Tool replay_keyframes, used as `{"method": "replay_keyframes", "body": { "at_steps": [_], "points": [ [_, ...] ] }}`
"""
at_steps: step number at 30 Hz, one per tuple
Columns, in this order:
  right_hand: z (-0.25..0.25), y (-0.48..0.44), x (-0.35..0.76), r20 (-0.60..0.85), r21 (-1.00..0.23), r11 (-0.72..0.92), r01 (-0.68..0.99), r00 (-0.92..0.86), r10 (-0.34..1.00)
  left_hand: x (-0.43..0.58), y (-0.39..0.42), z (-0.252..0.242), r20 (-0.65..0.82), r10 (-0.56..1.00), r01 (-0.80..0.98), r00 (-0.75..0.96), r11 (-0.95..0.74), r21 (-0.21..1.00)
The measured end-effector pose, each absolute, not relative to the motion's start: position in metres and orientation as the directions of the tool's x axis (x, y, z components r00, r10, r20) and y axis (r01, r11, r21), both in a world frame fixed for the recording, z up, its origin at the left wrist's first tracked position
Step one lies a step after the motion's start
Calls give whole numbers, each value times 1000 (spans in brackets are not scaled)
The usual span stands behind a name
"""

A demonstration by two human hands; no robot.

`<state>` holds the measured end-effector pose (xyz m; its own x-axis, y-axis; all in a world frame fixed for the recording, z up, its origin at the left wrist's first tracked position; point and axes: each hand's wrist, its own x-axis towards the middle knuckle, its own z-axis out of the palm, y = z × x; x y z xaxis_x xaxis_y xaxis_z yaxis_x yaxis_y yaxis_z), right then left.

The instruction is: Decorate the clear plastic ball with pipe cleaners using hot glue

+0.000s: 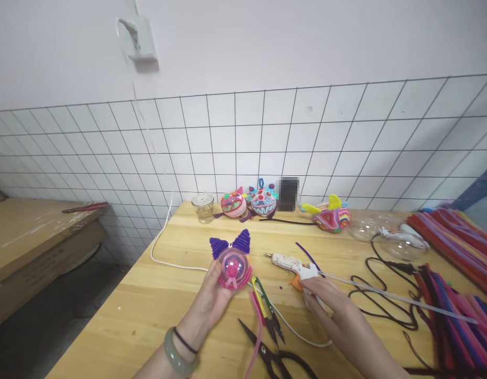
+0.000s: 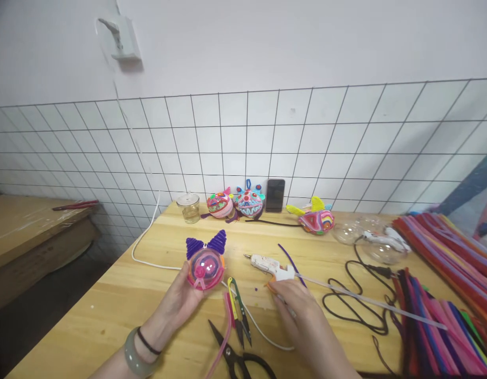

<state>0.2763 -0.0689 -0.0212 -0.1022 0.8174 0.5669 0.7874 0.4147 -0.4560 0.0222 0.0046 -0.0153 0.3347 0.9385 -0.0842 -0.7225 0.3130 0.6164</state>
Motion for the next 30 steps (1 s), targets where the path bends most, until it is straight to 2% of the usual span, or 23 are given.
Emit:
{"method": "replay_keyframes", "body": {
  "at_steps": [3, 9, 12, 15, 18, 21, 23, 25, 28, 30],
  "points": [
    [-21, -69, 273, 553, -459, 406, 790, -103, 827, 22, 5, -16, -65, 931, -714, 359, 319, 623],
    [-19, -67, 281, 581, -469, 393, 791, -59, 812, 20, 8, -14, -123, 954, -687, 273, 283, 669],
    [-17, -67, 294, 564, -528, 287, 799, 77, 822, 18, 10, -10, -122, 972, -715, 203, 232, 659],
    [-10, -69, 307, 488, -632, 116, 766, 277, 828, 17, 11, -5, -89, 986, -734, 143, 166, 658],
    [1, -73, 314, 382, -739, -37, 673, 463, 800, 16, 12, -2, -75, 990, -736, 119, 139, 662],
    [9, -75, 315, 265, -824, -122, 553, 567, 780, 15, 14, -1, -79, 992, -737, 95, 123, 664],
    [9, -74, 313, 242, -841, -120, 527, 565, 789, 14, 16, -3, -76, 994, -735, 82, 112, 669],
    [4, -71, 308, 294, -820, -53, 569, 499, 815, 14, 18, -4, -69, 995, -730, 70, 98, 676],
    [-6, -69, 292, 419, -729, 153, 667, 257, 871, 14, 19, -7, -77, 996, -726, 54, 92, 681],
    [-9, -73, 274, 447, -669, 281, 688, 71, 892, 14, 20, -8, -95, 994, -726, 49, 100, 680]
  ]
}}
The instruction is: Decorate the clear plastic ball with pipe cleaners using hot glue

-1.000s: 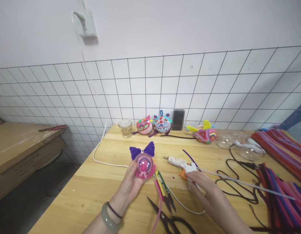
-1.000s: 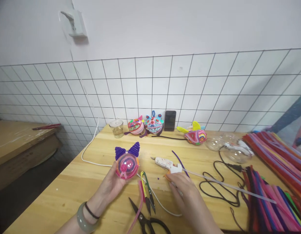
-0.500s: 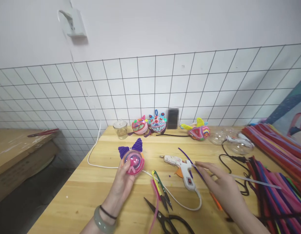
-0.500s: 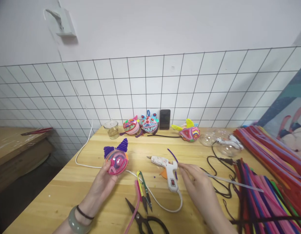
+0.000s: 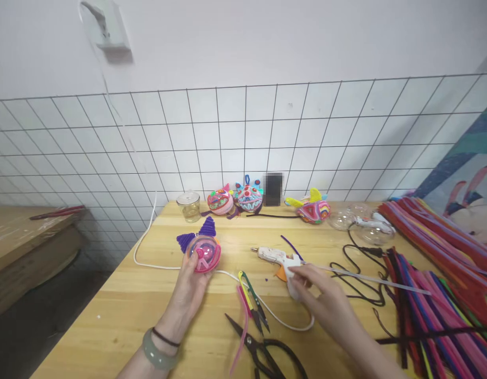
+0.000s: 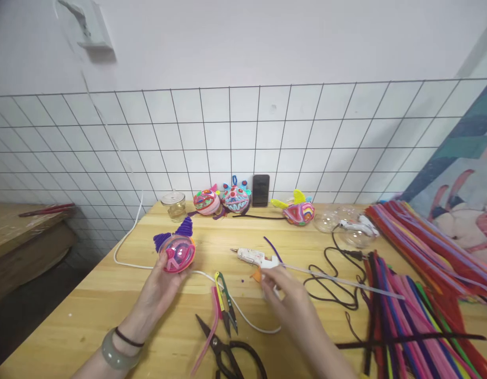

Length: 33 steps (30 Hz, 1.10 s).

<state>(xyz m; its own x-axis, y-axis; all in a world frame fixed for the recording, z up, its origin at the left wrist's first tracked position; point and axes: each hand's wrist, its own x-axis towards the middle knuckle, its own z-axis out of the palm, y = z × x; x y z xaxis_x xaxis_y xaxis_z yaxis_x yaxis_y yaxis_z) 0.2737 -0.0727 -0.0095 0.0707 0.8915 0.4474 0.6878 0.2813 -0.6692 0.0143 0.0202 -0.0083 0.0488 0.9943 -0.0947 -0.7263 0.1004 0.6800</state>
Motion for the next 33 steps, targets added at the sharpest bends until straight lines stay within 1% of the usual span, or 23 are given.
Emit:
{"method": "replay_keyframes", "body": {
  "at_steps": [2, 3, 4, 5, 6, 8, 11, 13, 15, 16, 18, 20, 24, 28, 33],
  "points": [
    [-9, -80, 253, 340, -624, 322, 712, -123, 932, 15, 21, -10, -101, 994, -719, 46, 103, 687],
    [-7, -84, 244, 272, -596, 334, 730, -207, 940, 15, 21, -11, -98, 994, -712, 45, 100, 695],
    [-5, -88, 237, 235, -564, 389, 728, -310, 921, 15, 21, -12, -91, 995, -703, 47, 98, 704],
    [-4, -91, 232, 207, -544, 416, 729, -364, 908, 15, 21, -13, -84, 995, -695, 49, 94, 713],
    [-3, -92, 230, 188, -533, 411, 740, -370, 910, 15, 21, -14, -75, 996, -688, 53, 91, 720],
    [-2, -91, 237, 173, -523, 342, 781, -295, 940, 16, 21, -15, -55, 996, -679, 70, 88, 729],
    [-6, -80, 269, 194, -484, 127, 866, -36, 980, 17, 21, -15, -29, 994, -666, 101, 89, 740],
    [-10, -73, 295, 183, -404, -85, 911, 172, 968, 18, 20, -14, -29, 993, -655, 114, 97, 749],
    [-16, -67, 315, 140, -292, -241, 925, 291, 946, 19, 19, -15, -39, 991, -641, 125, 111, 760],
    [-19, -65, 321, 99, -244, -286, 926, 318, 943, 20, 18, -15, -43, 991, -632, 129, 115, 766],
    [-25, -63, 328, 51, -196, -316, 928, 332, 942, 20, 16, -18, -47, 992, -604, 121, 111, 789],
    [-30, -61, 329, 31, -178, -320, 931, 330, 943, 20, 15, -21, -29, 994, -572, 102, 82, 816],
    [-32, -60, 326, -30, -182, -330, 926, 330, 943, 19, 12, -21, -9, 995, -494, 98, 56, 868],
    [-23, -60, 321, -119, -182, -367, 912, 350, 929, 20, 11, -16, -11, 995, -470, 97, 55, 881],
    [-14, -62, 312, -124, -188, -360, 914, 341, 932, 24, 10, -13, 3, 999, -458, 33, 12, 889]
  ]
}}
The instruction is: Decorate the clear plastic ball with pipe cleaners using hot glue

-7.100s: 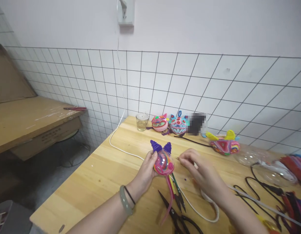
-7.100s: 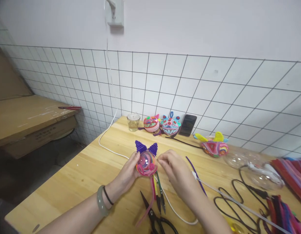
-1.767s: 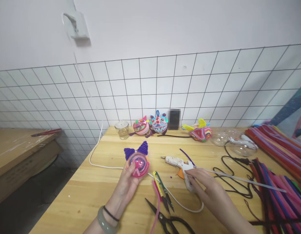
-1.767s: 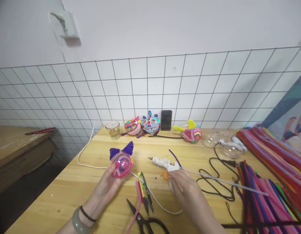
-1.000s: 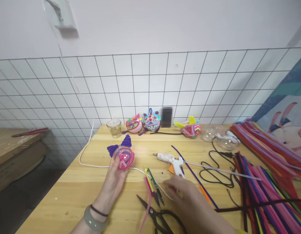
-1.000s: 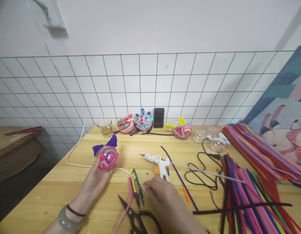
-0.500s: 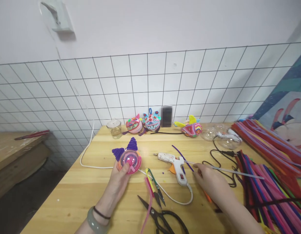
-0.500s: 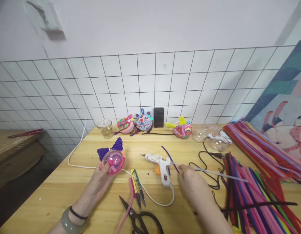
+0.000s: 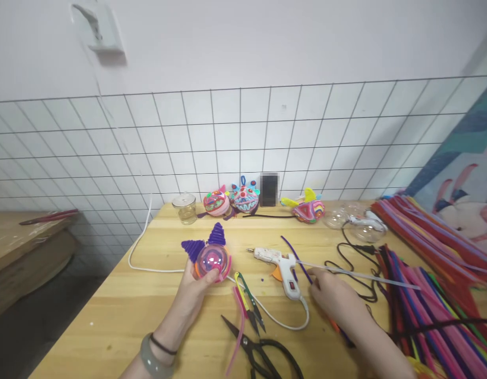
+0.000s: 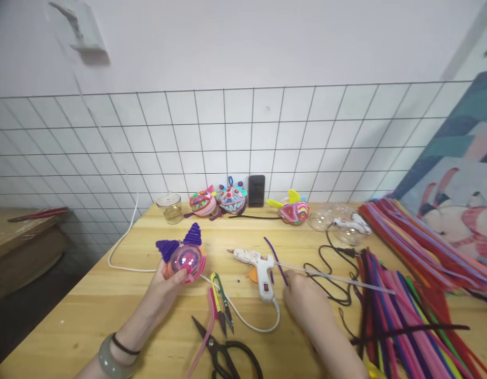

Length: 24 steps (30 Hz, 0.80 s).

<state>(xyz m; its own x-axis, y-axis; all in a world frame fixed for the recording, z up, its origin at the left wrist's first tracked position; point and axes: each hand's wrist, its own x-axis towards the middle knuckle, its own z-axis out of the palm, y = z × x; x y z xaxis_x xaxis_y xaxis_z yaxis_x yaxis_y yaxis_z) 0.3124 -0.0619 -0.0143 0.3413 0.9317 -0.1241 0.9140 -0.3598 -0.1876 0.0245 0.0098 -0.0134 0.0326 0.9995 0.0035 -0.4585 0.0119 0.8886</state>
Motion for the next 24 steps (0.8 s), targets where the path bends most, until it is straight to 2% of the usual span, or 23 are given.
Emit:
{"method": "replay_keyframes", "body": {
  "at_steps": [4, 8, 12, 17, 24],
  "points": [
    [-11, -62, 310, -92, -202, -364, 909, 352, 931, 23, 13, -15, -6, 996, -409, 91, 43, 911],
    [-5, -64, 307, -48, -220, -375, 901, 374, 926, 21, 16, -15, -51, 997, -396, 52, 67, 916],
    [4, -69, 299, -27, -249, -347, 904, 352, 936, 23, 16, -12, -56, 996, -387, 74, 80, 918],
    [20, -79, 291, 1, -276, -303, 912, 315, 949, 25, 15, -14, -49, 999, -369, 10, 49, 928],
    [41, -103, 294, 2, -308, -288, 907, 303, 953, 20, 20, -14, -90, 993, -374, 72, 111, 921]
  ]
}}
